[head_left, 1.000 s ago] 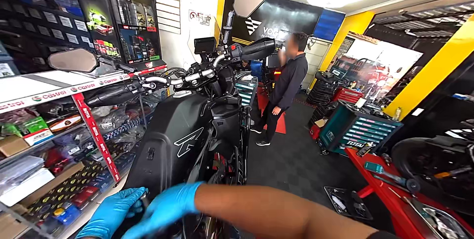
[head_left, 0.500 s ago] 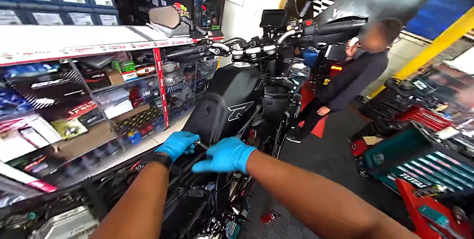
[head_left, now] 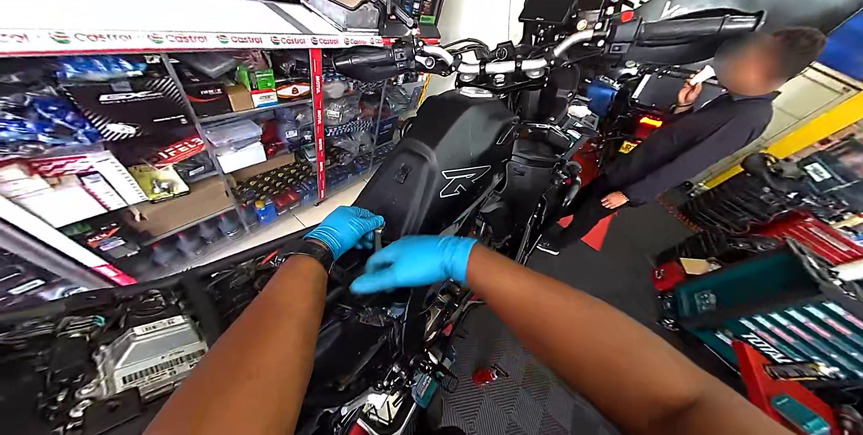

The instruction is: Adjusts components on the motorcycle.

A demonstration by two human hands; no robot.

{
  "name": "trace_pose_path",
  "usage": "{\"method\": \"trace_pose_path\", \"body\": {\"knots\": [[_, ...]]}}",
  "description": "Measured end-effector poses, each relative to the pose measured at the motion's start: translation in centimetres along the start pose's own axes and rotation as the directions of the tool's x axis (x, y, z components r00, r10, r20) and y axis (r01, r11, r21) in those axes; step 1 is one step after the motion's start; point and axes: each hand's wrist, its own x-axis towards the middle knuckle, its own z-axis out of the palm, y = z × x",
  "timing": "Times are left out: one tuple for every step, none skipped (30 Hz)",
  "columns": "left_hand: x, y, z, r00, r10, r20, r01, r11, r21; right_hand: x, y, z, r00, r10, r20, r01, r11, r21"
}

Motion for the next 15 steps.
{"method": "trace_pose_path", "body": {"knots": [[0.0, -0.1, 0.1, 1.000, -0.006, 0.003, 0.006, 1.000, -0.016, -0.4, 2.0, -0.6, 0.998, 0.064, -0.025, -0.065, 0.996, -0.061], [0.0, 0.0, 0.1, 1.000, -0.015, 0.002, 0.015, 0.999, -0.039, -0.6, 4.0, -1.3, 0.986, 0.152, -0.064, -0.162, 0.968, -0.192], [0.1, 0.0, 0.1, 1.000, -0.023, -0.001, 0.022, 0.998, -0.059, -0.6, 5.2, -1.7, 0.972, 0.211, -0.104, -0.233, 0.924, -0.303], [0.1, 0.0, 0.1, 1.000, -0.027, 0.004, 0.028, 0.997, -0.068, -0.6, 4.9, -1.4, 0.965, 0.229, -0.125, -0.258, 0.904, -0.340], [0.2, 0.1, 0.1, 1.000, -0.025, 0.007, 0.025, 0.997, -0.069, -0.6, 3.1, -0.9, 0.970, 0.213, -0.115, -0.239, 0.918, -0.317], [0.4, 0.1, 0.0, 1.000, -0.016, 0.005, 0.017, 0.998, -0.061, -0.4, 0.7, -0.2, 0.981, 0.166, -0.098, -0.187, 0.944, -0.272], [0.4, 0.0, 0.0, 1.000, -0.005, 0.009, 0.006, 0.999, -0.037, -0.4, -1.4, 0.4, 0.992, 0.110, -0.064, -0.120, 0.978, -0.173], [0.2, 0.0, 0.3, 1.000, 0.007, 0.013, -0.006, 1.000, -0.014, -0.2, -2.2, 0.7, 0.997, 0.066, -0.031, -0.068, 0.996, -0.057], [0.0, 0.0, 0.2, 1.000, 0.022, 0.014, -0.022, 1.000, 0.004, 0.1, -1.8, 0.6, 0.999, 0.042, -0.016, -0.042, 0.998, 0.037], [-0.2, 0.1, -0.1, 0.999, 0.036, 0.013, -0.036, 0.999, 0.008, 0.2, -0.5, 0.1, 0.998, 0.054, -0.019, -0.051, 0.992, 0.113], [-0.3, 0.0, -0.2, 0.999, 0.036, 0.015, -0.036, 0.999, 0.003, 0.1, 1.5, -0.4, 0.991, 0.128, -0.042, -0.124, 0.988, 0.095], [-0.4, -0.1, -0.2, 1.000, 0.027, 0.014, -0.027, 1.000, -0.008, 0.0, 3.6, -0.8, 0.970, 0.231, -0.079, -0.233, 0.972, -0.016], [-0.3, -0.2, -0.2, 1.000, 0.018, 0.019, -0.018, 1.000, -0.016, 0.0, 5.1, -1.3, 0.942, 0.313, -0.123, -0.330, 0.932, -0.153], [-0.1, -0.2, -0.1, 1.000, 0.013, 0.024, -0.012, 1.000, -0.016, -0.1, 5.4, -1.2, 0.919, 0.353, -0.173, -0.386, 0.894, -0.227], [0.1, -0.2, -0.1, 1.000, 0.014, 0.022, -0.013, 1.000, -0.019, -0.2, 4.2, -0.7, 0.913, 0.357, -0.196, -0.398, 0.883, -0.247]]}}
